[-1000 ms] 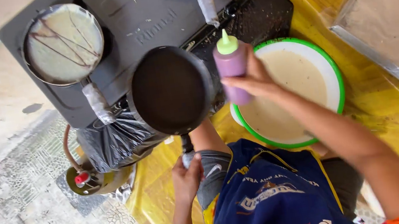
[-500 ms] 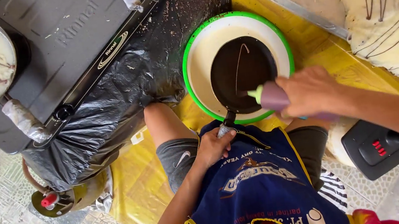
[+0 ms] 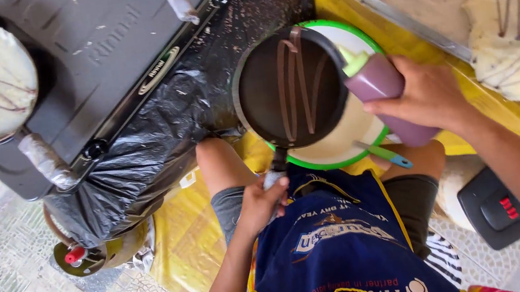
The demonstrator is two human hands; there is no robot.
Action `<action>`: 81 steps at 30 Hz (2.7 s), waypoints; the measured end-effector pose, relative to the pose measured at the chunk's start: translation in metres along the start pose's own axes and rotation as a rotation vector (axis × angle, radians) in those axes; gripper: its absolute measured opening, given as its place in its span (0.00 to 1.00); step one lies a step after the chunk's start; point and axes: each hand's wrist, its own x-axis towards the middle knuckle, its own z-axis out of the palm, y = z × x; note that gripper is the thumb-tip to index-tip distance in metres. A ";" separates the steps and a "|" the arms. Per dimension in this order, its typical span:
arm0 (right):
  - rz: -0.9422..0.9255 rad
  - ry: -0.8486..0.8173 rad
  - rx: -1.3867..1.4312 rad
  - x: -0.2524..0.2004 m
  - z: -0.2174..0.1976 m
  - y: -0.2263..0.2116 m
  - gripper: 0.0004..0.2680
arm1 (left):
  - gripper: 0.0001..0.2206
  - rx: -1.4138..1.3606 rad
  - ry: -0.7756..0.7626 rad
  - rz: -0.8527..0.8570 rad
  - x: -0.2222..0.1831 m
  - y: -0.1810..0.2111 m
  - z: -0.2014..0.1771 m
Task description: Preparing crepes on a stovetop, including pouring batter, spreading it, and applying toppings.
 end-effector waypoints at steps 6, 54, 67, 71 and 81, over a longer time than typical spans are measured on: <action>-0.421 0.257 0.730 0.114 0.092 -0.117 0.34 | 0.12 0.014 0.638 0.302 -0.052 -0.012 -0.080; 0.225 0.239 -0.314 -0.028 0.081 0.159 0.15 | 0.25 1.629 0.488 0.424 0.064 0.081 -0.029; -0.213 0.996 -0.562 -0.052 0.085 0.100 0.14 | 0.21 0.256 0.056 -0.116 0.080 0.091 0.006; -0.214 1.062 -0.637 -0.050 0.074 0.095 0.15 | 0.19 0.171 0.102 -0.107 0.068 0.101 0.002; -0.230 1.255 -0.604 -0.044 0.054 0.072 0.16 | 0.21 -0.281 -0.084 0.039 0.086 -0.012 -0.008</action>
